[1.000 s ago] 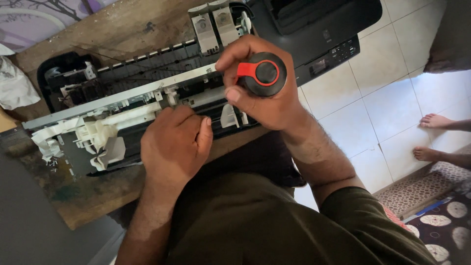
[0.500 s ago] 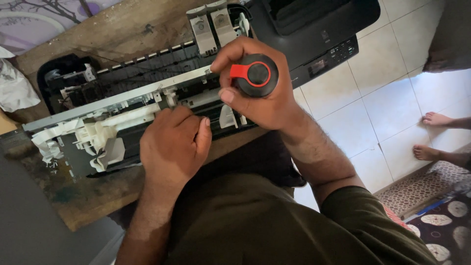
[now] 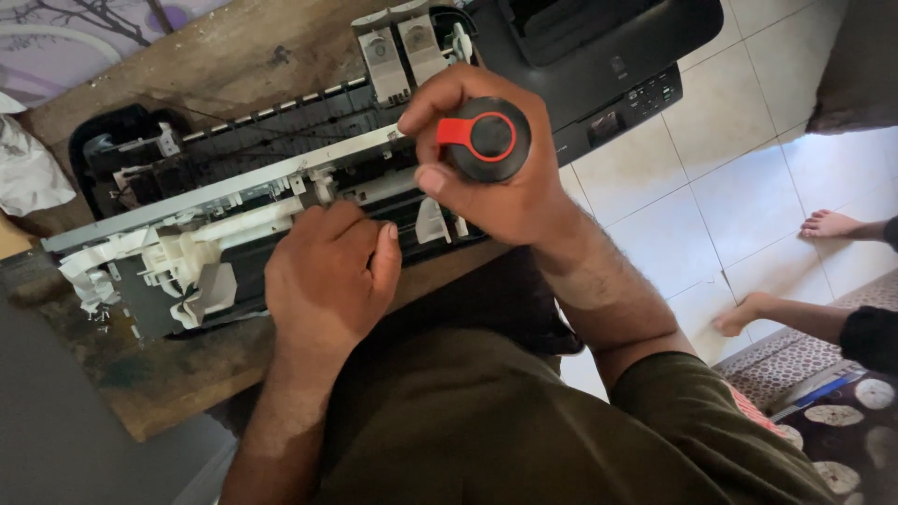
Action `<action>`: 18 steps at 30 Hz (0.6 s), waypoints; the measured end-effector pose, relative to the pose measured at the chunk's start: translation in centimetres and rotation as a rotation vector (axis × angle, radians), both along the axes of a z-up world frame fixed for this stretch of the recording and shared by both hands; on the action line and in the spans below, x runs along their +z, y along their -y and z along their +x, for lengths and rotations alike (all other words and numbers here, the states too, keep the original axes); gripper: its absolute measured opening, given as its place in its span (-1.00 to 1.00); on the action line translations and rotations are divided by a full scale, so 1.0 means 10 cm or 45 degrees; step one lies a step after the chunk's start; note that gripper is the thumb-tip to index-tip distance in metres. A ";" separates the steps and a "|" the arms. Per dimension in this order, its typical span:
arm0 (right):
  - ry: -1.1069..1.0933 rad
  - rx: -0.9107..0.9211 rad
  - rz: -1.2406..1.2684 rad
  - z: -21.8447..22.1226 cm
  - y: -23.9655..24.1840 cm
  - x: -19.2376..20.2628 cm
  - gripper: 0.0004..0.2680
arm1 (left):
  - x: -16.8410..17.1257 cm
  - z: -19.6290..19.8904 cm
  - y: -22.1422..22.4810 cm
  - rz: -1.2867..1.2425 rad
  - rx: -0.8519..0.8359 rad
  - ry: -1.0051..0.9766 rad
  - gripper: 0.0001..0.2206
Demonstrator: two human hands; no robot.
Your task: Disassembling the internal mechanism of a printer by removing screws with a screwdriver and manually separating components.
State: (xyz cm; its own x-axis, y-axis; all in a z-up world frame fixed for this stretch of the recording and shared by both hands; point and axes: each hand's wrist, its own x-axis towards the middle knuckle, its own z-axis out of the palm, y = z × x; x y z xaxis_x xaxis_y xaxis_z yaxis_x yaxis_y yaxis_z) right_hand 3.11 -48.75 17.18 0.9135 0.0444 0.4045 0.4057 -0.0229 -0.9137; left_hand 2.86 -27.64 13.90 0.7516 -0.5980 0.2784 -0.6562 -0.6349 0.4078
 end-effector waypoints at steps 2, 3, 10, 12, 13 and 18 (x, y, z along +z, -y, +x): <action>0.017 -0.014 -0.011 0.01 0.01 -0.01 -0.80 | 0.00 0.00 0.00 0.022 0.000 -0.001 -0.72; 0.002 -0.004 -0.009 0.01 0.01 -0.03 -0.81 | 0.01 0.00 0.01 0.024 0.004 0.000 -0.73; 0.013 0.014 0.026 -0.01 0.01 -0.01 -0.80 | 0.02 -0.03 0.03 0.032 0.081 -0.029 -0.73; 0.016 -0.003 -0.009 -0.01 0.02 0.00 -0.82 | 0.01 -0.03 0.02 0.035 0.070 -0.034 -0.73; 0.018 -0.016 -0.045 0.00 0.03 0.01 -0.84 | 0.01 -0.03 0.02 0.038 0.063 -0.039 -0.73; 0.011 -0.010 -0.055 -0.01 0.03 -0.02 -0.82 | 0.02 -0.03 0.02 0.049 0.077 -0.074 -0.74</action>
State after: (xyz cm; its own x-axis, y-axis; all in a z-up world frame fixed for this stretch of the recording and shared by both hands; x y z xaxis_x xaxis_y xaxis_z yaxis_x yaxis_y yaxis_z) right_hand 3.04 -49.06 16.98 0.9102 0.0550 0.4105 0.4135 -0.0656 -0.9081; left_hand 2.57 -27.85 14.11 0.8007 -0.5606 0.2111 -0.5924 -0.6884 0.4186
